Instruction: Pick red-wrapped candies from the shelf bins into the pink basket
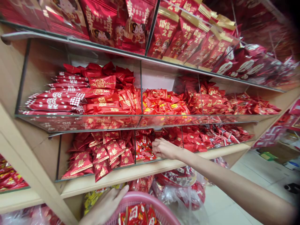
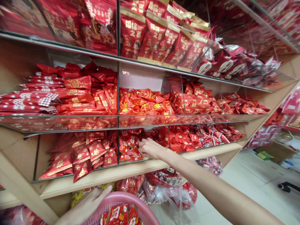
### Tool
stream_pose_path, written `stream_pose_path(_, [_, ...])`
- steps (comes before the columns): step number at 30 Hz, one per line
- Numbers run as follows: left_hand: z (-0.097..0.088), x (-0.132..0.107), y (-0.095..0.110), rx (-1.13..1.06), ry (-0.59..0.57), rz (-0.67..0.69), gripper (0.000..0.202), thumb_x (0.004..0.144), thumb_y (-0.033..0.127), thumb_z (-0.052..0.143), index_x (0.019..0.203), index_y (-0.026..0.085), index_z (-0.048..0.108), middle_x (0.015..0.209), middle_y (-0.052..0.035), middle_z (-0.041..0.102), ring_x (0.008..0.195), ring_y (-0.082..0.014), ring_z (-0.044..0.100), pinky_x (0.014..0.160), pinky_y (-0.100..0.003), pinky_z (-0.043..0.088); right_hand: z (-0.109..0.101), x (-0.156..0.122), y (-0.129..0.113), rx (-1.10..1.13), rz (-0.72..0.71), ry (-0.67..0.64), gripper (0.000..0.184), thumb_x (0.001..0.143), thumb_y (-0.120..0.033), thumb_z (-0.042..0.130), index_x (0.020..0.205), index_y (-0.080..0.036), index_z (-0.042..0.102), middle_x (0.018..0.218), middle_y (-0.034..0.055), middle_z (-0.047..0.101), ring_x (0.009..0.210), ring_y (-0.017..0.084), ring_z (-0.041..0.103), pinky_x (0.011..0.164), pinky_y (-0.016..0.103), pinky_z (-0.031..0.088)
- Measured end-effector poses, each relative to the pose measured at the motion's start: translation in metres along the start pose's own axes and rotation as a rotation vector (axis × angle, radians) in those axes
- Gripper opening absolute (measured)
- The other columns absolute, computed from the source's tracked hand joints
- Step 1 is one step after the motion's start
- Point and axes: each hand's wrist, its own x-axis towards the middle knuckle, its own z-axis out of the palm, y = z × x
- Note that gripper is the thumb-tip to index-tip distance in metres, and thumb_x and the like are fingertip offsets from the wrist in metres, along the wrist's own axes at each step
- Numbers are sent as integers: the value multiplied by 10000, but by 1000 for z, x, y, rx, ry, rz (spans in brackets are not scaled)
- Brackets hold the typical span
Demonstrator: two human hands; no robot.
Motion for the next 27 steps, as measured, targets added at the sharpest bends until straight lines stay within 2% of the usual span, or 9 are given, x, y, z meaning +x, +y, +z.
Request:
stream_pose_path(3, [0,0,1,4,-8,-10,643,859,650,194,778,201,646,806,-65,671,828,-256,613,785,-330,418,0,-5,4,57,-6,43,106,839,-178,571,751,-188,627,867,51,579,869,202,475,779,326,348])
stream_pose_path(6, [0,0,1,16,-12,-9,636,859,655,185,781,209,632,818,-65,668,851,-259,611,800,-336,413,-1,-12,12,274,34,121,110,826,-177,599,726,-183,644,820,42,590,849,193,506,813,331,371])
stream_pose_path(11, [2,1,-2,15,-9,-26,627,850,671,188,746,205,595,802,-69,647,829,-252,603,797,-344,414,-7,-27,20,472,95,198,163,850,-285,582,765,-169,659,842,44,634,798,158,580,763,279,446])
stream_pose_path(13, [2,1,-3,12,0,-21,615,849,674,190,734,208,575,785,-61,632,821,-247,596,791,-340,413,-8,-33,19,635,171,255,233,837,-372,582,765,-163,656,828,38,641,759,157,594,723,278,463])
stream_pose_path(16, [3,1,-2,18,-2,-1,606,852,674,178,685,210,530,736,-47,600,777,-238,580,758,-331,407,-8,-41,18,975,337,360,326,750,-481,648,758,-155,629,702,-1,625,653,143,579,651,277,467])
stream_pose_path(19, [2,1,0,6,-12,5,599,853,675,182,638,211,492,691,-37,582,739,-234,572,722,-323,390,-7,-50,15,1234,451,491,341,672,-463,731,737,-156,595,653,-30,611,626,121,577,663,271,483])
stream_pose_path(23, [0,-1,3,-23,-6,15,583,858,664,209,592,213,465,625,-19,558,703,-229,572,675,-299,363,-4,-69,-7,1566,563,640,312,645,-382,788,731,-181,566,729,-25,647,696,120,628,744,280,518])
stream_pose_path(27, [1,-1,3,-27,-19,33,576,858,658,208,565,218,435,561,2,497,616,-205,526,632,-284,334,11,-91,-55,1943,644,727,240,709,-320,763,788,-211,564,845,6,677,751,130,657,693,244,549])
